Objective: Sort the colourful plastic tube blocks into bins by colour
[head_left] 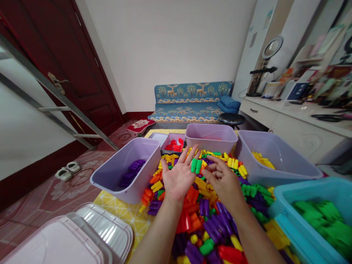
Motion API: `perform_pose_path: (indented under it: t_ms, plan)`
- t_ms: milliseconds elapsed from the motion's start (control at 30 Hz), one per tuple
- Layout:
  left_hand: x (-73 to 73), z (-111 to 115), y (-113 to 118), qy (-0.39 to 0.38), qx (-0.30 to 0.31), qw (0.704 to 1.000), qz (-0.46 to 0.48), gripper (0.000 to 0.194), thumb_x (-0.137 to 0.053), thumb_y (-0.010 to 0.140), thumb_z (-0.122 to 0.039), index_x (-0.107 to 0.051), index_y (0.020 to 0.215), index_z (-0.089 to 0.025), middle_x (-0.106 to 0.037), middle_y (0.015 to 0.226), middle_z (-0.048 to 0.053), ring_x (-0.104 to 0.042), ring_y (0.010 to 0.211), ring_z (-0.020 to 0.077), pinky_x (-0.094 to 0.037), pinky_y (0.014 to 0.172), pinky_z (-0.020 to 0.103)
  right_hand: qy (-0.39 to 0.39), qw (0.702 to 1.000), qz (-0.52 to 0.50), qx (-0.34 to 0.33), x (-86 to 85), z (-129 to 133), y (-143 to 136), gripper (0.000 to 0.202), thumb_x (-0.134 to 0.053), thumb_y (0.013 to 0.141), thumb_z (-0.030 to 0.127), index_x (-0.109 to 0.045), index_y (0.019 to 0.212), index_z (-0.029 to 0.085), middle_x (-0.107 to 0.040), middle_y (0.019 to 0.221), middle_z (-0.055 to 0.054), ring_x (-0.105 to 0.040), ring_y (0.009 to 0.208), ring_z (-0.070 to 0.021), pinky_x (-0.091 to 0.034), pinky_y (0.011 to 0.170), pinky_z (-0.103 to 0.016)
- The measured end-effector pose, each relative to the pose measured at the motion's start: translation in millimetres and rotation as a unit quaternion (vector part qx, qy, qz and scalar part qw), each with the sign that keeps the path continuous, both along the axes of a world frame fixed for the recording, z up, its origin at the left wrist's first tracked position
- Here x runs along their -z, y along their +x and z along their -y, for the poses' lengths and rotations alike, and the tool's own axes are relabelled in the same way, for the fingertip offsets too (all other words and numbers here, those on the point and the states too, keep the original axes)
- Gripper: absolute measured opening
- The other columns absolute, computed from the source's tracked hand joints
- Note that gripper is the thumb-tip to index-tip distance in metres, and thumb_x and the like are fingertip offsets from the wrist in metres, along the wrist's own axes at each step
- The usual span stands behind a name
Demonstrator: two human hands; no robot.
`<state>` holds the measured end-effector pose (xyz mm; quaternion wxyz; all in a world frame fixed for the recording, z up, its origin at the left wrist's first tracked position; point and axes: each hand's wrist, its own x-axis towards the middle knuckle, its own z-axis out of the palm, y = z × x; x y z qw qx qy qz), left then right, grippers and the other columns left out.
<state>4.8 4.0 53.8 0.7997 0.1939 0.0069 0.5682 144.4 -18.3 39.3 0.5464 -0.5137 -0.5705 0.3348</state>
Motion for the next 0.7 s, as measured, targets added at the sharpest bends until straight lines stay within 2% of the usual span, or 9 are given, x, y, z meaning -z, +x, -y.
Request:
perform_pose_path:
  t_ms: [100,233,333,400,467,567,633,700]
  plan:
    - [0.4,2,2,0.019,0.025,0.999,0.005,0.093,-0.012,0.081,-0.073,-0.028,0.143,-0.005,-0.029,0.149,0.017,-0.027,0.138,0.0282,-0.026,0.111,0.04,0.02,0.998,0.057,-0.008,-4.1,6,-5,0.052,-0.062,0.078,0.034,-0.049,0.126,0.022,-0.058,0.066,0.003,-0.051,0.048,-0.0116,-0.043,0.046,-0.025]
    - [2.5,3,4,0.026,0.036,0.999,0.002,0.096,-0.011,0.08,-0.075,-0.029,0.142,-0.004,-0.027,0.15,0.018,-0.03,0.137,0.0283,-0.025,0.112,0.039,0.029,0.997,0.067,-0.029,-5.9,9,-7,0.035,-0.061,0.078,0.029,-0.057,0.112,0.022,-0.059,0.063,0.003,-0.054,0.052,-0.0121,-0.044,0.049,-0.024]
    - [2.2,4,6,0.02,0.035,0.999,0.002,0.097,-0.011,0.079,-0.075,-0.028,0.142,-0.004,-0.028,0.149,0.018,-0.032,0.136,0.0283,-0.028,0.111,0.039,0.015,0.999,-0.006,-0.045,-10.7,10,-6,0.023,-0.067,0.074,0.029,-0.058,0.094,0.02,-0.064,0.072,0.001,-0.059,0.058,-0.0131,-0.048,0.053,-0.024]
    - [1.0,5,7,0.014,0.032,0.999,0.002,0.096,-0.011,0.079,-0.076,-0.027,0.143,-0.005,-0.03,0.149,0.018,-0.034,0.135,0.0276,-0.029,0.11,0.039,0.02,0.994,-0.107,-0.008,-16.8,11,-2,0.025,-0.07,0.071,0.03,-0.057,0.089,0.02,-0.065,0.071,0.001,-0.061,0.057,-0.0129,-0.05,0.055,-0.025]
    - [-0.4,5,7,0.007,0.028,1.0,0.003,0.096,-0.009,0.079,-0.075,-0.027,0.143,-0.006,-0.032,0.148,0.018,-0.036,0.134,0.0265,-0.029,0.11,0.039,0.072,0.967,-0.231,0.084,-24.7,13,4,0.026,-0.071,0.07,0.029,-0.057,0.09,0.02,-0.065,0.072,0.002,-0.061,0.056,-0.0119,-0.052,0.058,-0.026]
    - [-1.7,5,5,0.001,0.026,1.0,0.016,0.097,-0.007,0.08,-0.073,-0.024,0.143,-0.001,-0.032,0.147,0.02,-0.036,0.134,0.025,-0.029,0.11,0.036,0.191,0.875,-0.387,0.219,-36.9,17,21,0.016,-0.065,0.076,0.028,-0.058,0.09,0.022,-0.067,0.084,0.001,-0.064,0.065,-0.0107,-0.052,0.068,-0.027]
    - [-2.0,5,4,0.0,0.026,0.999,0.028,0.097,-0.006,0.081,-0.072,-0.021,0.143,0.0,-0.03,0.147,0.021,-0.036,0.134,0.0243,-0.029,0.11,0.035,0.22,0.826,-0.45,0.257,-42.8,21,36,0.012,-0.054,0.084,0.035,-0.059,0.086,0.024,-0.067,0.098,0.0,-0.065,0.075,-0.0117,-0.051,0.074,-0.03]
    - [-1.6,4,3,0.004,0.026,0.999,0.038,0.095,-0.006,0.081,-0.071,-0.019,0.144,-0.001,-0.029,0.148,0.02,-0.037,0.134,0.0241,-0.028,0.111,0.036,0.229,0.811,-0.469,0.265,-46.1,26,50,0.022,-0.041,0.089,0.039,-0.059,0.087,0.027,-0.061,0.119,0.0,-0.064,0.094,-0.014,-0.049,0.083,-0.034]
